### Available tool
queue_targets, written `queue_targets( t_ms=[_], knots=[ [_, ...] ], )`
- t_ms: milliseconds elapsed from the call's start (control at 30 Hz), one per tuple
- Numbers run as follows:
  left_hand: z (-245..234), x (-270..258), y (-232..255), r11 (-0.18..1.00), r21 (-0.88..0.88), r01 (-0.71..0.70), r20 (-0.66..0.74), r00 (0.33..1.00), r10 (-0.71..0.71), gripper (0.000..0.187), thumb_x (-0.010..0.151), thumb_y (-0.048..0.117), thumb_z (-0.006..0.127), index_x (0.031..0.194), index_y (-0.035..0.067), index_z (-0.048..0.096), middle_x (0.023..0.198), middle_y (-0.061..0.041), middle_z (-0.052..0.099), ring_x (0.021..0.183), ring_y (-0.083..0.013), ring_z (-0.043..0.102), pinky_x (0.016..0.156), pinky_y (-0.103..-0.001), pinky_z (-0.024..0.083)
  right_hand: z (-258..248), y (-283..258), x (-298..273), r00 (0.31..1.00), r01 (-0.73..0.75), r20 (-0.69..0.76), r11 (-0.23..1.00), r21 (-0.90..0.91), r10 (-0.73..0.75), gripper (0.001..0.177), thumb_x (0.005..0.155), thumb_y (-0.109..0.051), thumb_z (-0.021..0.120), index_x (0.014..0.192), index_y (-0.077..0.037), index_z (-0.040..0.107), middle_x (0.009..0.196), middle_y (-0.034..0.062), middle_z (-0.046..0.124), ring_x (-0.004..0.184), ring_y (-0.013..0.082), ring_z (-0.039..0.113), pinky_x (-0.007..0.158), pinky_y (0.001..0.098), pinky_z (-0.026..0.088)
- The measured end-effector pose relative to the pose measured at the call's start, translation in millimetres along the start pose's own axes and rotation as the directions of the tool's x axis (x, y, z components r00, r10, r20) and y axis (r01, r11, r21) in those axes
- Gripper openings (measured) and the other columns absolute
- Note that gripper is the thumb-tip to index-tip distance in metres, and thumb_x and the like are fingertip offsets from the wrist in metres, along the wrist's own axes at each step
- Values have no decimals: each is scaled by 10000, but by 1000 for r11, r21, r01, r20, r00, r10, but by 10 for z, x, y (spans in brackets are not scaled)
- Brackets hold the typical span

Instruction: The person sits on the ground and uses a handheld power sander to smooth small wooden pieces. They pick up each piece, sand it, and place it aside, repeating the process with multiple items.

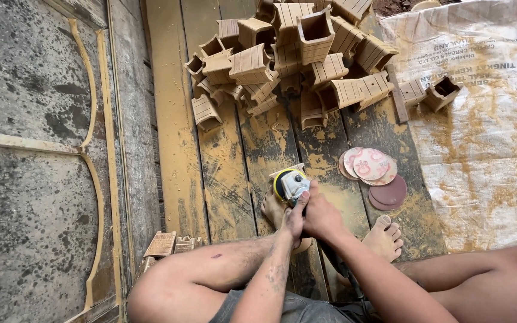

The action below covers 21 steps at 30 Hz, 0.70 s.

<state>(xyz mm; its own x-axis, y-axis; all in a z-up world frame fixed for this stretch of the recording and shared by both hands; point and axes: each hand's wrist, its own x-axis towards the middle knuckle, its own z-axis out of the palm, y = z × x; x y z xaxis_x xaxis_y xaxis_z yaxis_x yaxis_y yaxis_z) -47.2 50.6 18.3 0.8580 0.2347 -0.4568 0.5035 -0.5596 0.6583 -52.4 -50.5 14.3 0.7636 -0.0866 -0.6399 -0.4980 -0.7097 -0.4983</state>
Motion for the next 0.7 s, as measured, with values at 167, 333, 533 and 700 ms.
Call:
queue_targets(
  t_ms=[167,333,533,700],
  knots=[
    [300,111,141,963,-212,168,208,970,-124,1124,818,724,671,1478,-132,364,1558,-330,391,1485,-412,284,1253,-465,75,-206,-55,-115,1000,-22,17,999,25,22,809,916,-329,437,1550,95,167,1145,341,662,1140,555,644,993,665,487],
    [748,259,-203,856,-377,353,398,897,-194,1153,790,731,760,1481,-103,364,1489,-344,442,1380,-445,441,1095,-565,328,-373,-54,-145,994,-59,-83,995,84,66,782,936,-401,391,1526,76,202,1109,326,677,1110,537,662,981,654,499],
    [326,213,-312,989,-108,-98,-132,988,83,943,620,641,871,1229,-36,629,1158,-308,643,1213,-441,569,1188,-455,320,-79,-150,-52,1000,4,31,999,-39,-3,868,894,-399,482,1594,-37,120,1135,280,633,1074,546,665,932,655,539],
    [782,443,-154,733,-474,489,576,801,-162,1142,761,697,863,1412,-133,426,1329,-343,553,1189,-432,637,877,-623,560,-320,-122,27,998,-56,-23,997,45,57,841,891,-353,456,1559,64,161,1161,343,639,1116,577,642,952,682,503]
  ],
)
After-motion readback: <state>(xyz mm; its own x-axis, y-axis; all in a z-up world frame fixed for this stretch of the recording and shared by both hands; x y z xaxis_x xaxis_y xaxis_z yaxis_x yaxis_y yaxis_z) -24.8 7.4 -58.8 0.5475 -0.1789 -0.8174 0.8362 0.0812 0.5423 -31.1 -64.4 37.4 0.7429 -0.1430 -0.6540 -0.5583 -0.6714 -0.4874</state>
